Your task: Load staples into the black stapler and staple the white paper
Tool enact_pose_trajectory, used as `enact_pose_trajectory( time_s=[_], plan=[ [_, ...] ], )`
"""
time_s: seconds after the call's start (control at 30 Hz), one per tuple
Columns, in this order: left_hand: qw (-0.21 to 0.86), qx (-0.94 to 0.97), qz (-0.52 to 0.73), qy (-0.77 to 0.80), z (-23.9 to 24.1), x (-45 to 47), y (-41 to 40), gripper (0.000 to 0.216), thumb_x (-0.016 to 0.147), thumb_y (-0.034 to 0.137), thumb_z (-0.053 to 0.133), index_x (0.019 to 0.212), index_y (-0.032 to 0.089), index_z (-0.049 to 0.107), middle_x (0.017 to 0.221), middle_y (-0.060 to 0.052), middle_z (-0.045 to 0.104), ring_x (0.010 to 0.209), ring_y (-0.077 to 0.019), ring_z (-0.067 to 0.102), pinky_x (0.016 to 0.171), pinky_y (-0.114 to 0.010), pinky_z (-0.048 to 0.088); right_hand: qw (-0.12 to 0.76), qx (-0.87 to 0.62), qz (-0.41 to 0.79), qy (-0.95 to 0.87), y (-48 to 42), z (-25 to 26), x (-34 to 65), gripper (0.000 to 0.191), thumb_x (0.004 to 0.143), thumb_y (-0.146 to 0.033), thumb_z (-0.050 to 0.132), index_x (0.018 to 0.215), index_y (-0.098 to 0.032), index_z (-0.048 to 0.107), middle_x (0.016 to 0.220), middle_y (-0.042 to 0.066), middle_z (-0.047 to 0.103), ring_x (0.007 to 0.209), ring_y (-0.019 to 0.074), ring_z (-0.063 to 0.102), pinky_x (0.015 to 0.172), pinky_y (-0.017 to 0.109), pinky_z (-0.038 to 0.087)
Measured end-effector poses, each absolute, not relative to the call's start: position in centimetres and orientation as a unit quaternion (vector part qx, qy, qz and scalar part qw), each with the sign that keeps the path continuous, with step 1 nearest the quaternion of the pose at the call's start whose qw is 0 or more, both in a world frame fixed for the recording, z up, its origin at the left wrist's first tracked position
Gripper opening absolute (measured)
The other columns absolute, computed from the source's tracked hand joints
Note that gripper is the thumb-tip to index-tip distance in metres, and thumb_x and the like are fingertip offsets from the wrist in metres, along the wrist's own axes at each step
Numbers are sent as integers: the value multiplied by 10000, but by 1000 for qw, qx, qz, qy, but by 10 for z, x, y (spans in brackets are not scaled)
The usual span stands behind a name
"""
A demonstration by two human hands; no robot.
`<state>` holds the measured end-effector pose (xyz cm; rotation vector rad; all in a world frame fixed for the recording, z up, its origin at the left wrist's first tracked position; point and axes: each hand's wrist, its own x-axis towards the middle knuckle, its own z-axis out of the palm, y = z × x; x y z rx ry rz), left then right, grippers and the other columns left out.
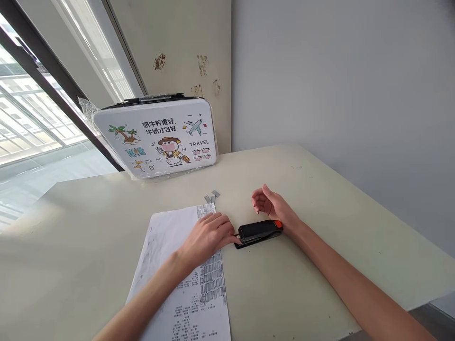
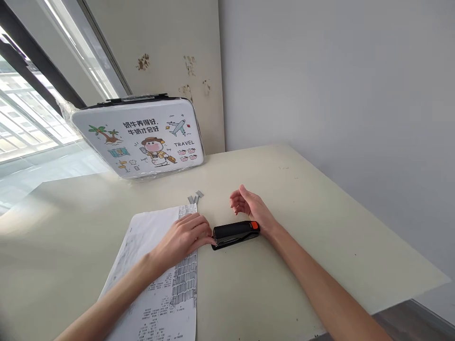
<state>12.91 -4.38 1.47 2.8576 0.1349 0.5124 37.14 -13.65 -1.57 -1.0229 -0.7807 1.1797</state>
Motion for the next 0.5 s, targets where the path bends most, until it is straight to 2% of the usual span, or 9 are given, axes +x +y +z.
enact_pose_trajectory(
  time_s=[0.17,0.27,0.37,0.43,0.5],
  plan=[
    [128,972,163,107,29,73,-65,247,1083,416,519,1162,220,648,1160,-85,683,1014,-237,661,875,-401,572,599,-465,530,-380,-143,-9,373,531,927,-732,584,942,-217,713,845,25,660,710,151,581,709,313,501],
    [137,974,130,125,32,21,-80,264,1068,377,556,1294,262,629,1345,-81,662,1250,-271,619,993,-410,576,529,-502,515,-449,-148,1,374,538,953,-724,546,970,-214,718,904,47,696,770,170,616,782,342,522],
    [99,981,102,131,30,-26,-100,492,1026,445,607,1496,322,528,1555,-61,548,1430,-322,507,1092,-463,544,420,-541,495,-535,-155,11,372,528,979,-689,532,1087,-219,747,1003,74,743,898,214,664,865,371,523],
    [70,985,85,132,26,-50,-116,687,995,512,619,1615,332,384,1613,-56,480,1473,-340,459,1090,-478,551,353,-564,481,-571,-162,16,366,490,977,-662,556,1144,-250,763,1076,69,762,982,246,675,871,374,518],
    [59,985,80,139,23,-66,-132,844,954,590,631,1668,347,253,1619,-43,461,1481,-352,449,1080,-488,560,313,-580,461,-594,-169,20,358,442,965,-641,587,1118,-277,785,1098,51,774,1010,265,680,857,374,517]
  ],
)
